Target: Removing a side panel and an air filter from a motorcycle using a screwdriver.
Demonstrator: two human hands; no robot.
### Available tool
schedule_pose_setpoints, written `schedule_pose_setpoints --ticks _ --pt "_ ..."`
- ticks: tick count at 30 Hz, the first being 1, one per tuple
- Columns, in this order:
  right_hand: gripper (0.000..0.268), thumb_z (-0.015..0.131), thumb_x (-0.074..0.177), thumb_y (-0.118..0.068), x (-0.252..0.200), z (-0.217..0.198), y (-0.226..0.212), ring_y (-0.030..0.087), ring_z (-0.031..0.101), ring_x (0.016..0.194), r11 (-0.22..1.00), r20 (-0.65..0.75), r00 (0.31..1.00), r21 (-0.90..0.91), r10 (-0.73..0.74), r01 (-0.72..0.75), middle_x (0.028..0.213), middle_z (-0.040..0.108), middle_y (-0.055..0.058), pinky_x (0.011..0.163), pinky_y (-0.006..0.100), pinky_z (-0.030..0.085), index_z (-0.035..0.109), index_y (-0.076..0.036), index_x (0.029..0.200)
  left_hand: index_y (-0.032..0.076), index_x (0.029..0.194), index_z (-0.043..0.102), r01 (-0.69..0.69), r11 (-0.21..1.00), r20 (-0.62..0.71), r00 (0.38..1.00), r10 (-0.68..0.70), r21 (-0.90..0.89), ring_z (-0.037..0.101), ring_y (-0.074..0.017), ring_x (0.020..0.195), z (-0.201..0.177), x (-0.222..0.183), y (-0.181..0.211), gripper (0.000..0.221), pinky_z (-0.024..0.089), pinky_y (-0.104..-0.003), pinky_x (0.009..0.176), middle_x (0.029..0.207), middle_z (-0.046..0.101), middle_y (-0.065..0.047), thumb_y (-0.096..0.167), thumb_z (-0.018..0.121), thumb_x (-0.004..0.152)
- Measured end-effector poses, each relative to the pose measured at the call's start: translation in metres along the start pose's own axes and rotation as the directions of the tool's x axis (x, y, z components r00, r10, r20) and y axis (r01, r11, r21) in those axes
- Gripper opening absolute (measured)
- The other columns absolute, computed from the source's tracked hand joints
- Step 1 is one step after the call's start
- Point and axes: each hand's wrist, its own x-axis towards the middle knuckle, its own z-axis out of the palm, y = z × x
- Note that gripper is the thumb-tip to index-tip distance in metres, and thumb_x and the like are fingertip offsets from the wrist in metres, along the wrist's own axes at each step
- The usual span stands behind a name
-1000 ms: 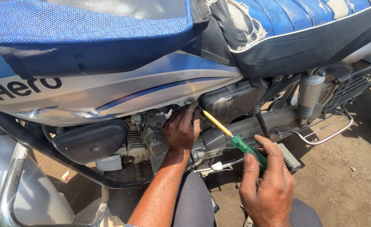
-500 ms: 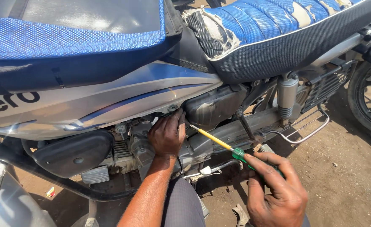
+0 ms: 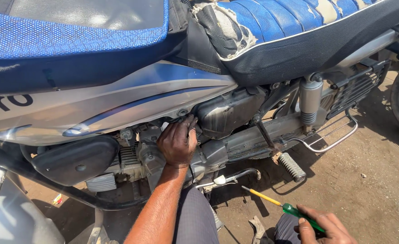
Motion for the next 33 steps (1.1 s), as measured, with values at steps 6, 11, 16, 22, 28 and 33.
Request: schedule_pose_setpoints --ticks 6,11,16,22,28,33 --pt "0.037 0.081 0.08 -0.022 0.021 0.068 0.035 0.024 0.079 0.102 0.965 0.33 0.938 -0.195 -0.106 0.178 0.104 0.079 0.006 0.095 0.039 0.062 0.079 -0.021 0.117 0.007 0.105 0.075 -0.064 0.997 0.011 0.998 0.064 0.049 0.072 -0.023 0.075 0.005 -0.001 -0.003 0.024 0.057 -0.036 0.065 0.086 0.075 -0.008 0.009 0.085 0.083" --pt "0.048 0.078 0.084 -0.024 0.031 0.102 0.0 0.029 0.067 0.12 0.927 0.517 0.844 -0.23 -0.141 0.295 0.127 0.068 0.011 0.104 0.043 0.055 0.068 -0.015 0.13 0.007 0.105 0.075 -0.074 0.996 -0.022 0.997 0.075 0.058 0.072 -0.0224 0.074 0.003 -0.003 -0.001 0.022 0.057 -0.035 0.064 0.085 0.074 -0.008 0.009 0.085 0.085" --pt "0.059 0.073 0.084 -0.023 0.095 0.054 -0.122 0.037 0.056 0.129 0.822 0.125 0.826 -0.097 -0.549 0.561 0.137 0.06 0.021 0.107 0.049 0.045 0.056 -0.004 0.138 0.006 0.105 0.072 -0.082 0.996 -0.062 0.995 0.084 0.042 0.074 -0.0219 0.078 0.007 -0.004 0.003 0.02 0.059 -0.033 0.068 0.089 0.075 -0.008 0.012 0.085 0.09" --pt "0.067 0.072 0.09 -0.047 0.18 0.043 -0.211 0.036 0.06 0.105 0.792 0.141 0.8 -0.119 -0.584 0.599 0.111 0.058 0.023 0.094 0.049 0.051 0.058 0.008 0.125 0.009 0.101 0.075 -0.024 0.997 -0.037 0.999 0.027 0.079 0.073 -0.022 0.076 0.014 -0.004 0.0 0.018 0.058 -0.035 0.066 0.084 0.075 -0.006 0.009 0.084 0.086" --pt "0.088 0.074 0.081 -0.071 0.191 0.055 -0.216 0.038 0.056 0.099 0.646 0.126 0.703 -0.311 -0.699 0.698 0.102 0.055 0.024 0.088 0.052 0.049 0.06 0.013 0.106 0.01 0.102 0.074 0.028 0.999 -0.054 0.998 -0.027 0.024 0.075 -0.0206 0.081 0.013 -0.008 0.002 0.017 0.059 -0.033 0.07 0.091 0.078 -0.004 0.007 0.082 0.087" --pt "0.086 0.076 0.078 -0.071 0.175 0.025 -0.213 0.035 0.057 0.095 0.584 0.101 0.626 -0.273 -0.773 0.765 0.098 0.057 0.021 0.082 0.052 0.051 0.06 0.007 0.109 0.01 0.099 0.073 0.04 0.999 -0.098 0.994 -0.043 -0.035 0.076 -0.0207 0.085 0.011 -0.009 0.006 0.016 0.06 -0.033 0.073 0.093 0.077 -0.004 0.008 0.084 0.088"
